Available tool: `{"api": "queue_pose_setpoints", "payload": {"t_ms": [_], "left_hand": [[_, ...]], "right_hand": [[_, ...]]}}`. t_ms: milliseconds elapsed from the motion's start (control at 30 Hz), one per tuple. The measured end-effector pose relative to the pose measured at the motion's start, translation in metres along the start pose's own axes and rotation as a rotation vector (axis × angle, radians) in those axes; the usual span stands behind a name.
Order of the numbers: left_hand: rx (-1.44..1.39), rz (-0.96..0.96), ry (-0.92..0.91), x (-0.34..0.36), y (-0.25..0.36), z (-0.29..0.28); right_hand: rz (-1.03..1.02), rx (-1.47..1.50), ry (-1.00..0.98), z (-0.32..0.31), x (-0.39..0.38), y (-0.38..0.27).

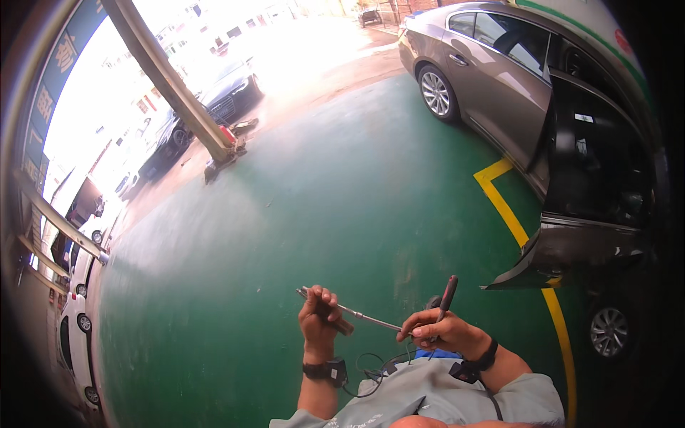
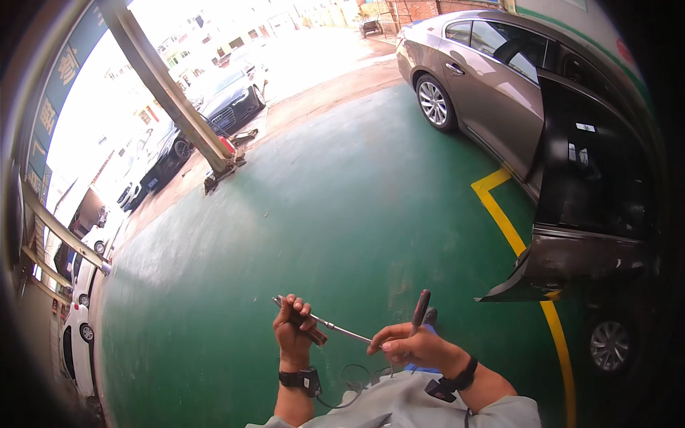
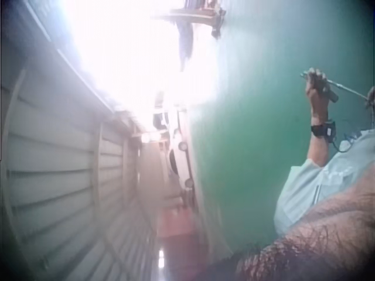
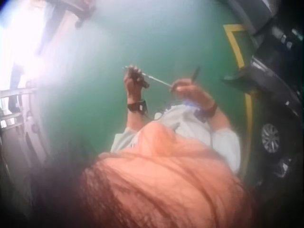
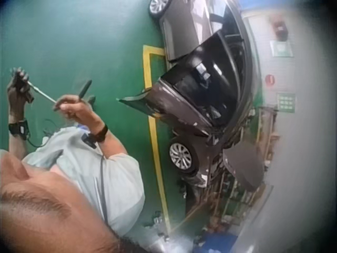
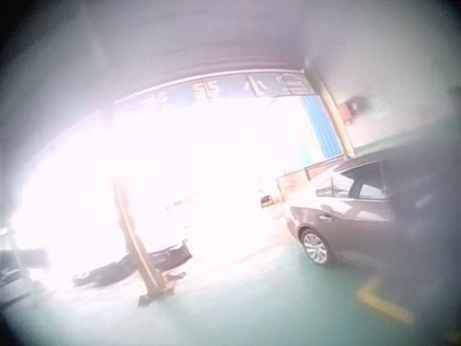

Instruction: The person selects a socket and ratchet from a tool shelf, assembles them, and walks to a car. They use the ratchet to loosen and remove bolts from the interior door panel. Another person hands them a new air filter, which they inspect.

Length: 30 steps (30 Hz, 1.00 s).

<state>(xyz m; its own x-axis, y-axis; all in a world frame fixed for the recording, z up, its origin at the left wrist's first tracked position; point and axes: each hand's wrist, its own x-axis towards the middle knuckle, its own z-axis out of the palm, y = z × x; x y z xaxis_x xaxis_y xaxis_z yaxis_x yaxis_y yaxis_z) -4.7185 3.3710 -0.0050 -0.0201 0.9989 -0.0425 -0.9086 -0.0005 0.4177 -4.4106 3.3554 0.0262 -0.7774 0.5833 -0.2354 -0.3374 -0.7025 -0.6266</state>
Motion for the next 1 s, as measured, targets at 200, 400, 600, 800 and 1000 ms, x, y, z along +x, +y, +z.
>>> {"api": "queue_pose_setpoints", "payload": {"t_ms": [200,400,600,800,1000], "left_hand": [[0.103,-0.223,-0.071,0.141,-0.059,0.034],[0.343,-0.438,-0.109,0.257,-0.121,0.088],[0.303,-0.653,-0.241,0.382,-0.176,0.108],[0.164,-0.896,-0.348,0.510,-0.232,0.136],[0.280,-1.082,-0.628,0.605,-0.281,0.202]], "right_hand": [[-0.239,-0.179,0.143,-0.071,0.052,-0.070],[-0.396,-0.742,0.383,-0.114,0.099,-0.163],[-0.617,-0.986,0.633,-0.163,0.130,-0.233],[-0.640,-0.664,0.819,-0.229,0.150,-0.307],[-0.779,-0.073,0.877,-0.265,0.147,-0.354]]}}
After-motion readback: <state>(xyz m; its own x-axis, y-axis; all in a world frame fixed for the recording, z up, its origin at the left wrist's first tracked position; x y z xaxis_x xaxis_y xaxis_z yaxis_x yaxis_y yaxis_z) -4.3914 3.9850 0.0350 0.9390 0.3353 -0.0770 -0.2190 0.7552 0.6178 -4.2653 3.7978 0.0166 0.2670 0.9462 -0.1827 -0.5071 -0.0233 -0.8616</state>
